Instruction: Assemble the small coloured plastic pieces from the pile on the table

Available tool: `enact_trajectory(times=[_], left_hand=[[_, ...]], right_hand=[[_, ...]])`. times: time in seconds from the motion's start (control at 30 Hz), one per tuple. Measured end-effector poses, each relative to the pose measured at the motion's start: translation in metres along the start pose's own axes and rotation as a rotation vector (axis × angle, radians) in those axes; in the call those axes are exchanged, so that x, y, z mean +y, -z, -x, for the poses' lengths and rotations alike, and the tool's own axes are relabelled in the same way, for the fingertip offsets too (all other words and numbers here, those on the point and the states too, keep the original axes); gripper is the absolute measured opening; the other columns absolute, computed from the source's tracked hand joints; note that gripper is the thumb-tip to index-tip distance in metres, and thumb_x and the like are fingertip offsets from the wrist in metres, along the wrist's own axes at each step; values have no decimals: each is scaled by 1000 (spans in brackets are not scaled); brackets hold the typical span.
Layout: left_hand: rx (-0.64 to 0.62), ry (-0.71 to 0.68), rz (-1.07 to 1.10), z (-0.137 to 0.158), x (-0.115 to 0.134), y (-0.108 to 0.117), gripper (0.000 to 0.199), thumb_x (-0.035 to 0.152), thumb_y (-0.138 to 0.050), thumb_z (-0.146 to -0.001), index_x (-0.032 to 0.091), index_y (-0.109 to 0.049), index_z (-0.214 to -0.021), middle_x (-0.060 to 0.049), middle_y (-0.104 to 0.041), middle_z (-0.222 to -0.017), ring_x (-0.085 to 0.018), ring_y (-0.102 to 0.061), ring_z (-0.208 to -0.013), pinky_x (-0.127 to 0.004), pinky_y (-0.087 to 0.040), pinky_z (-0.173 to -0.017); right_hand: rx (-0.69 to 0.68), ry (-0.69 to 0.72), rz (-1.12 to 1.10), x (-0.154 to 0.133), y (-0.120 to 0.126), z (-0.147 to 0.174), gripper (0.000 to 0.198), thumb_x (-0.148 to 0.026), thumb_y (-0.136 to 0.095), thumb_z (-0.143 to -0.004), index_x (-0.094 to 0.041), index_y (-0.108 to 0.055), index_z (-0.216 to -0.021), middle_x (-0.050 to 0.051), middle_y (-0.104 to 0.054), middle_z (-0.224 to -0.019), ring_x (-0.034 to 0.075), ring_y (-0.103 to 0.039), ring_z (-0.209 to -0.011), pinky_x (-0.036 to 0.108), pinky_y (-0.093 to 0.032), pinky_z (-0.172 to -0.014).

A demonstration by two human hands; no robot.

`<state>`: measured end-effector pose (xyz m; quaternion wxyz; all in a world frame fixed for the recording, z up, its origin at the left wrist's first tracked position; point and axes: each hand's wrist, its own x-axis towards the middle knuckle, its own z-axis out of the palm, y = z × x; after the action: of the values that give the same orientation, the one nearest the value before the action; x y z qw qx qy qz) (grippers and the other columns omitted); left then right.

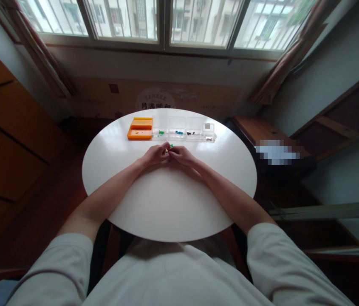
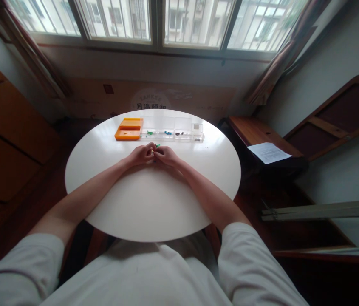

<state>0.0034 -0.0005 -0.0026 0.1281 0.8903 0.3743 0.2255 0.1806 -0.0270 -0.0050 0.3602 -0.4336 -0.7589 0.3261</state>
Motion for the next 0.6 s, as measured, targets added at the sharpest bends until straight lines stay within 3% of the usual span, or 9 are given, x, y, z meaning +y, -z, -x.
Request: enact_trajectory(times=[0.6], left_hand=[[-9,33,-1,0,1,0,26,37,-53,-78,21,-53,-98,4,-54,-63,-9,-45,-54,-20,-27,-53]], right_hand=[[17,10,3,5,-1,-1,25,-29,-52,-79,-10,-68,-85,3,-65,-73,13,-56,-67,22,-41,-62]])
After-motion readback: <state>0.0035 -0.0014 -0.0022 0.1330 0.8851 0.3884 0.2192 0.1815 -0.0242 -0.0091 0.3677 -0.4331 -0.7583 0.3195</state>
